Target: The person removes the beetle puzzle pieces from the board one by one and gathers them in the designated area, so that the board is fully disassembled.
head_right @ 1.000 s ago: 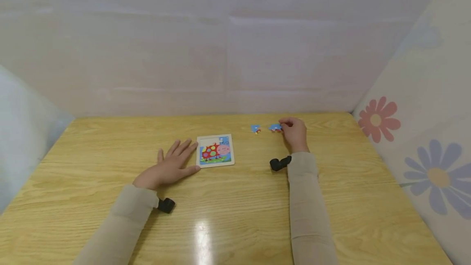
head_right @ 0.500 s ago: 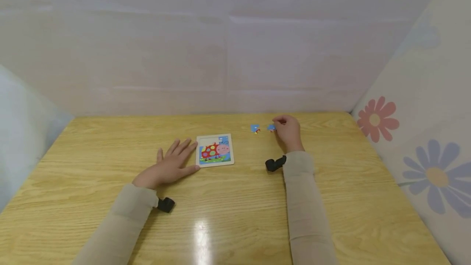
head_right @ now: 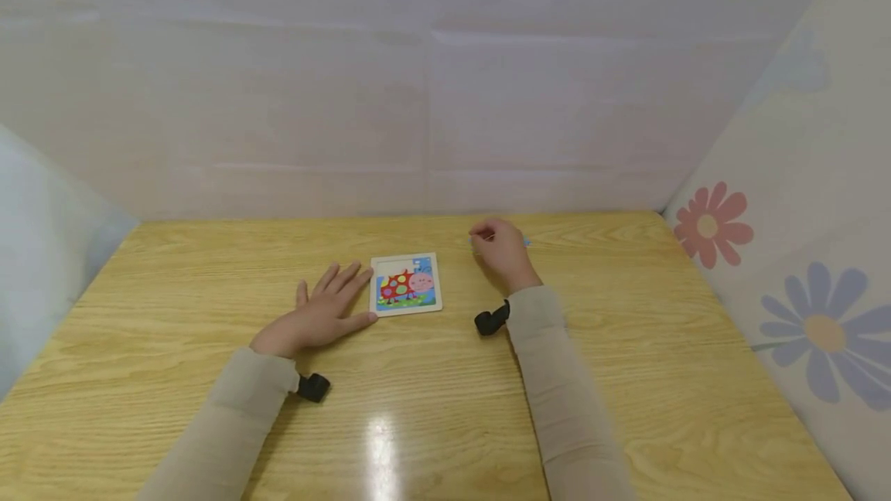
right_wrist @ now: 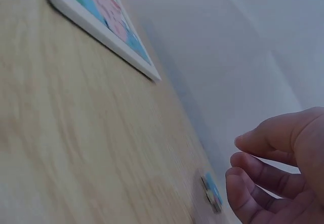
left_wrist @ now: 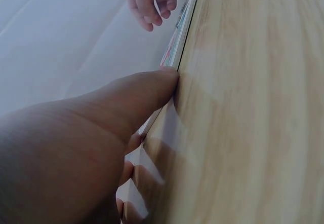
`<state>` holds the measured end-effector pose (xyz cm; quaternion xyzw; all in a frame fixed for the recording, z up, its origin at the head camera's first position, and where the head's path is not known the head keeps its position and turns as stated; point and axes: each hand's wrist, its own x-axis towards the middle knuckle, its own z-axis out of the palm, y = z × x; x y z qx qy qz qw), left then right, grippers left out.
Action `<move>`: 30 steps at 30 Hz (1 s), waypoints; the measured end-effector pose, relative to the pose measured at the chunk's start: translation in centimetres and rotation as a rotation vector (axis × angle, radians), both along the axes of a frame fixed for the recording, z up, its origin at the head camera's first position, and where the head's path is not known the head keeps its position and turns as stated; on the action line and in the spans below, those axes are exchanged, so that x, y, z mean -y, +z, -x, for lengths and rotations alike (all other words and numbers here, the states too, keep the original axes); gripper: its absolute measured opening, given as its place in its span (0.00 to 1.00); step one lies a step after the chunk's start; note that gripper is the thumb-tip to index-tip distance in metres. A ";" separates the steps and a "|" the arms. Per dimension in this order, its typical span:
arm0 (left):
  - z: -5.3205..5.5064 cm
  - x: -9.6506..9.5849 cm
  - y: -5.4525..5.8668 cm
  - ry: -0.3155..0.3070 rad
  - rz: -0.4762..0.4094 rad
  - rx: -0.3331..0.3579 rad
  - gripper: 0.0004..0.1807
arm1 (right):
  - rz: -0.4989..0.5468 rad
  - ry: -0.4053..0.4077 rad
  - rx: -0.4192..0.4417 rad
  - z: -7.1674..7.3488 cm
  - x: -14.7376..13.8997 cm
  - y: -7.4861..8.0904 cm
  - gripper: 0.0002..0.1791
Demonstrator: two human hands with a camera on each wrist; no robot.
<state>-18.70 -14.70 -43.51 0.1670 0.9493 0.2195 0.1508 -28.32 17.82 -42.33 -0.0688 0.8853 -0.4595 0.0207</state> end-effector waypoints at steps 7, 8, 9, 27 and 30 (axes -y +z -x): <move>0.0 0.1 0.0 0.000 -0.011 -0.004 0.47 | 0.028 0.058 0.064 -0.7 2.6 -0.1 0.13; 0.0 0.1 -0.1 0.001 -0.009 -0.004 0.47 | 0.023 0.071 0.057 -0.8 3.0 -0.1 0.13; 0.0 0.1 -0.1 -0.001 -0.012 -0.006 0.47 | 0.021 0.078 0.057 -0.8 3.3 -0.2 0.12; 0.0 0.1 -0.3 0.010 -0.008 -0.004 0.48 | -0.066 0.183 0.055 -2.3 7.7 -0.6 0.16; 0.0 0.1 -0.2 0.013 -0.010 -0.002 0.47 | -0.095 0.188 0.034 -2.5 7.8 -0.7 0.17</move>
